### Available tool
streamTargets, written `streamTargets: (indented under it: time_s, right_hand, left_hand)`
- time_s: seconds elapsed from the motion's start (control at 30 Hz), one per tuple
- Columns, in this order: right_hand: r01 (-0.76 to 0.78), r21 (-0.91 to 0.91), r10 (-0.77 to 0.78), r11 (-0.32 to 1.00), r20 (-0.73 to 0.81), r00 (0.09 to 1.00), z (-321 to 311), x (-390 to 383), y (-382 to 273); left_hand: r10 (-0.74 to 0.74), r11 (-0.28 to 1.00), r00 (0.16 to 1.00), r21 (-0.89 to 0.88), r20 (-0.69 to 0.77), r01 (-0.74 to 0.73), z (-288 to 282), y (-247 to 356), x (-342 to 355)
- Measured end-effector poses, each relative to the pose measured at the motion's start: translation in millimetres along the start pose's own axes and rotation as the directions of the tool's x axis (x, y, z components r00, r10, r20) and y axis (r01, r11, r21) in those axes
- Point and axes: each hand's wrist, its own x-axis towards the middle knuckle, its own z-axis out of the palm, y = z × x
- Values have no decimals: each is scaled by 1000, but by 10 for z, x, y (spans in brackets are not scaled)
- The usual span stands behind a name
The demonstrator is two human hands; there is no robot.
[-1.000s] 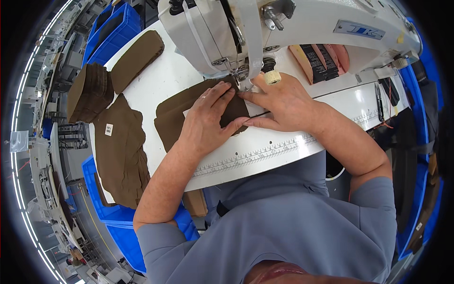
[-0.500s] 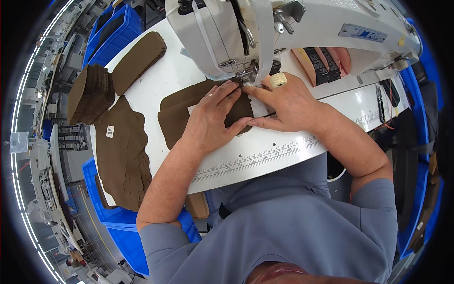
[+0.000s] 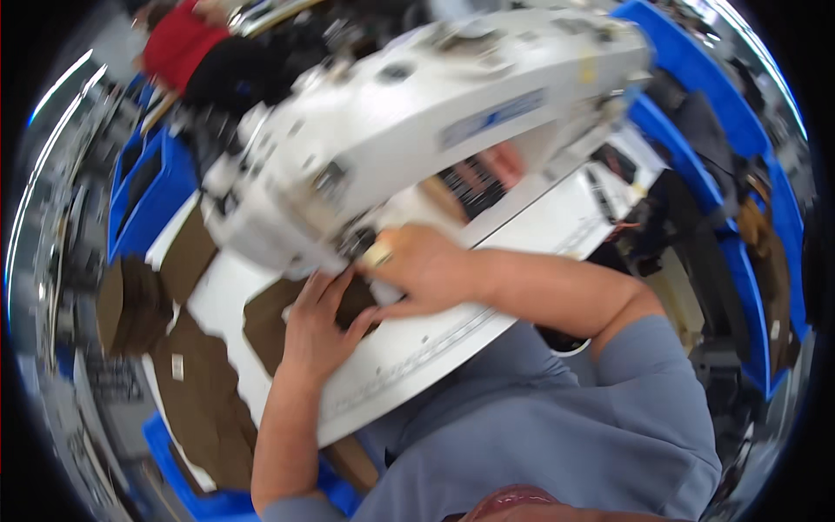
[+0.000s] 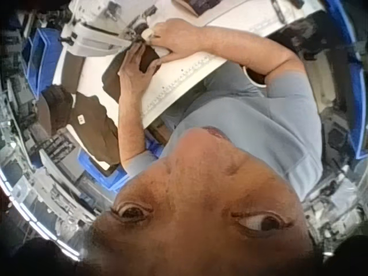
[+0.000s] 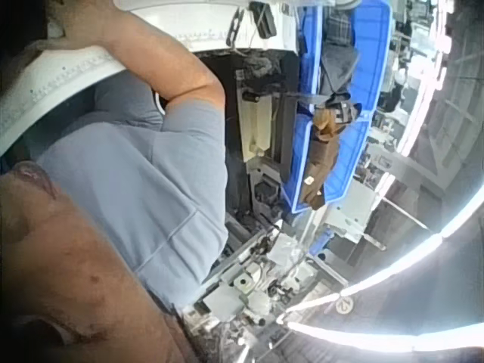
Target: The person sets up the sewing machine, picks up fabric pieces from the table, and aligns and sews the fabric pieces together by hand using the sewing machine.
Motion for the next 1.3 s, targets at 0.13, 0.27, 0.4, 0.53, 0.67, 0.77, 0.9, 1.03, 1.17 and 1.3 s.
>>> streamTargets:
  time_s: [0.13,0.27,0.4,0.53,0.67,0.77,0.9,1.03,1.17,1.3]
  right_hand:
    - [-29,11,29,1000,51,998,-18,-80,52]
    - [-3,15,2,1000,27,1000,-45,-95,18]
    - [21,-3,-21,1000,-22,1000,-12,-125,45]
    - [48,-10,-48,999,-67,997,1,-126,56]
    - [129,30,-127,991,-65,990,21,-124,74]
    - [171,91,-162,981,-103,981,49,-120,98]
    - [185,153,-166,971,-126,978,26,-161,111]
    - [187,183,-168,965,-119,979,-15,-192,83]
    - [205,237,-173,950,-147,974,-2,-168,104]
    - [174,201,-155,964,-106,982,-24,-172,106]
  left_hand:
    - [9,998,1000,-58,-25,-11,4,119,71]
    - [-19,999,1000,-37,-22,18,6,135,63]
    - [9,1000,1000,0,-28,-9,36,105,98]
    - [-6,1000,1000,-1,-29,6,54,82,107]
    - [-67,996,998,-65,-15,66,29,159,128]
    - [-15,1000,999,13,-42,15,41,146,115]
    - [275,951,960,161,-61,-262,29,84,26]
    - [213,972,976,-94,-50,-217,65,158,-87]
    - [172,976,985,-135,-4,-171,-24,227,-85]
    - [155,987,981,-58,115,-149,-62,143,-94]
